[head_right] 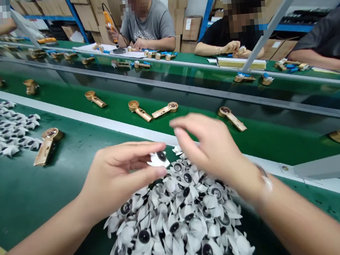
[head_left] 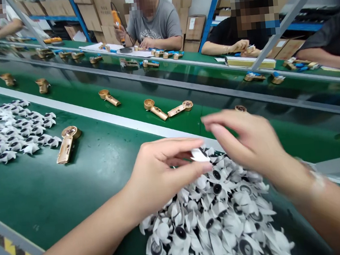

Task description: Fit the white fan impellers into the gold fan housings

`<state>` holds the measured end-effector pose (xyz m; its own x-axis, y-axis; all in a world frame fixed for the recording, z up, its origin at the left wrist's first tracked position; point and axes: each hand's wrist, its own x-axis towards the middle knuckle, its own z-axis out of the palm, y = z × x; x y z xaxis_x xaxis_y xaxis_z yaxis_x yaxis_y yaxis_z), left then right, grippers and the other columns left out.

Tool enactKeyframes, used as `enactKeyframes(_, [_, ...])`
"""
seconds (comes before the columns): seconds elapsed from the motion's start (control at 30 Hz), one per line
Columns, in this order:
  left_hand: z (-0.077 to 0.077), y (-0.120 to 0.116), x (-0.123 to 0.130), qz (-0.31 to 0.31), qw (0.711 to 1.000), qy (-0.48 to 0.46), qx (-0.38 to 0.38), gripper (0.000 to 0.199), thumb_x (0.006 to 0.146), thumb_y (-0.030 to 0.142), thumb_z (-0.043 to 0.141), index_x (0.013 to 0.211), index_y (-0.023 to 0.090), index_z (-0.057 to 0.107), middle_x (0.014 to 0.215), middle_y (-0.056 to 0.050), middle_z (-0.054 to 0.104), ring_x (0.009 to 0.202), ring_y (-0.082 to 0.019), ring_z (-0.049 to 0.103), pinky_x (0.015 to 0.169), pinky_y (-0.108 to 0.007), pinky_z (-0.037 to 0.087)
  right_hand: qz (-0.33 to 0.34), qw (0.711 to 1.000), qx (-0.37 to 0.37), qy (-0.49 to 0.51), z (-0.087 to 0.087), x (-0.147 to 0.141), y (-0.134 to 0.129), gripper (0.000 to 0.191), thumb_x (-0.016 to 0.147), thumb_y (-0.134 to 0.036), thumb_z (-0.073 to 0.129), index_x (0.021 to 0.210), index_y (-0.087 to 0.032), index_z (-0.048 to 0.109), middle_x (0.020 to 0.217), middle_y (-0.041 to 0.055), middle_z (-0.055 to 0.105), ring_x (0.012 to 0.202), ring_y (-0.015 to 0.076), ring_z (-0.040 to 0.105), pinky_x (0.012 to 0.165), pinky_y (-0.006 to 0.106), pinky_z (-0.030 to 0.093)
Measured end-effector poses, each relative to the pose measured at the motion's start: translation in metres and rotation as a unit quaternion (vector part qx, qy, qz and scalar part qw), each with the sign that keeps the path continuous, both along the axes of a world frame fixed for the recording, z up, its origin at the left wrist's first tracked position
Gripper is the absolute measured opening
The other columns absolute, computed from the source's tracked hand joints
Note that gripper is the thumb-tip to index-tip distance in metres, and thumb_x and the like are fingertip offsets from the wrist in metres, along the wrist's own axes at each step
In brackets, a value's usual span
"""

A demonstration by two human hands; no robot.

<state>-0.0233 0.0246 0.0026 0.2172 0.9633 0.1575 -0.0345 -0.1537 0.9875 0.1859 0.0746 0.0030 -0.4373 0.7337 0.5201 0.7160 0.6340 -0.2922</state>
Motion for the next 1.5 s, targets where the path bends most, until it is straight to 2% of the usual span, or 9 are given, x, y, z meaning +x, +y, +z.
enactKeyframes(0.07, [0.001, 0.005, -0.004, 0.023, 0.997, -0.045, -0.053, 0.030, 0.072, 0.021, 0.083, 0.101, 0.021, 0.078, 0.100, -0.005, 0.078, 0.078, -0.014, 0.073, 0.067, -0.020, 0.061, -0.089, 0.991, -0.080, -0.064, -0.009, -0.011, 0.064, 0.054, 0.086, -0.015, 0.056, 0.139, -0.010, 0.048, 0.126, 0.0173, 0.065, 0.114, 0.0296, 0.063, 0.098, 0.043, 0.049])
enactKeyframes(0.13, [0.000, 0.010, -0.008, 0.031, 0.992, -0.095, -0.082, 0.025, 0.074, 0.021, 0.081, 0.099, 0.022, 0.078, 0.102, -0.005, 0.077, 0.079, -0.014, 0.073, 0.071, -0.022, 0.061, -0.079, 0.984, -0.121, -0.102, -0.021, -0.025, 0.123, 0.072, 0.076, -0.009, 0.062, 0.144, -0.001, 0.041, 0.146, 0.0259, 0.048, 0.127, 0.0341, 0.053, 0.104, 0.042, 0.044])
enactKeyframes(0.27, [-0.003, 0.019, -0.014, 0.031, 0.985, -0.131, -0.109, 0.024, 0.076, 0.022, 0.079, 0.100, 0.021, 0.076, 0.091, -0.003, 0.075, 0.084, -0.016, 0.073, 0.076, -0.025, 0.059, -0.040, 0.975, -0.167, -0.138, -0.034, -0.044, 0.173, 0.053, 0.072, -0.005, 0.063, 0.125, -0.007, 0.062, 0.129, 0.0209, 0.064, 0.114, 0.0300, 0.063, 0.098, 0.036, 0.047])
enactKeyframes(0.43, [0.001, 0.023, -0.023, 0.059, 0.990, -0.118, -0.060, 0.024, 0.079, 0.024, 0.075, 0.103, 0.023, 0.073, 0.089, -0.001, 0.071, 0.084, -0.014, 0.070, 0.074, -0.024, 0.057, -0.016, 0.986, -0.121, -0.111, -0.008, -0.027, 0.108, 0.055, 0.077, -0.022, 0.067, 0.130, -0.011, 0.058, 0.126, 0.0166, 0.066, 0.116, 0.0319, 0.062, 0.101, 0.041, 0.046])
enactKeyframes(0.53, [0.007, 0.020, -0.025, 0.077, 0.991, -0.110, -0.029, 0.032, 0.078, 0.020, 0.075, 0.109, 0.022, 0.070, 0.096, -0.002, 0.070, 0.083, -0.013, 0.069, 0.074, -0.023, 0.058, 0.009, 0.990, -0.133, 0.044, 0.017, -0.013, 0.043, 0.050, 0.080, -0.031, 0.071, 0.127, -0.021, 0.057, 0.120, 0.0090, 0.069, 0.105, 0.0265, 0.067, 0.093, 0.040, 0.055])
enactKeyframes(0.73, [0.007, 0.005, -0.016, 0.020, 0.995, -0.093, 0.025, 0.030, 0.076, 0.016, 0.077, 0.105, 0.019, 0.070, 0.104, -0.005, 0.074, 0.093, -0.017, 0.072, 0.085, -0.028, 0.062, 0.064, 0.921, -0.287, 0.257, 0.033, -0.015, -0.043, 0.045, 0.077, -0.029, 0.080, 0.118, -0.027, 0.061, 0.111, 0.0054, 0.073, 0.086, 0.0202, 0.074, 0.072, 0.030, 0.064])
enactKeyframes(0.97, [0.005, -0.002, -0.015, 0.039, 0.977, 0.032, 0.207, 0.031, 0.077, 0.015, 0.077, 0.107, 0.023, 0.077, 0.107, -0.004, 0.076, 0.096, -0.019, 0.072, 0.085, -0.030, 0.064, 0.040, 0.913, -0.300, 0.273, 0.030, -0.014, -0.056, 0.050, 0.077, -0.028, 0.080, 0.124, -0.026, 0.064, 0.111, 0.0054, 0.075, 0.093, 0.0248, 0.075, 0.081, 0.035, 0.065])
enactKeyframes(1.2, [0.007, 0.003, -0.020, 0.053, 0.962, 0.093, 0.251, 0.029, 0.071, 0.022, 0.084, 0.100, 0.026, 0.080, 0.096, -0.004, 0.080, 0.085, -0.020, 0.074, 0.082, -0.031, 0.063, 0.044, 0.985, -0.146, 0.087, 0.038, -0.006, -0.057, 0.052, 0.082, -0.034, 0.075, 0.133, -0.029, 0.062, 0.118, 0.0041, 0.073, 0.099, 0.0291, 0.073, 0.085, 0.042, 0.063])
enactKeyframes(1.5, [0.006, 0.001, -0.016, -0.063, 0.987, -0.138, -0.047, 0.030, 0.065, 0.010, 0.085, 0.092, 0.023, 0.081, 0.087, -0.002, 0.080, 0.077, -0.020, 0.076, 0.074, -0.032, 0.064, 0.105, 0.991, -0.068, -0.046, 0.047, -0.008, -0.056, 0.059, 0.088, -0.033, 0.069, 0.143, -0.034, 0.051, 0.124, 0.0030, 0.070, 0.096, 0.0249, 0.073, 0.080, 0.036, 0.060])
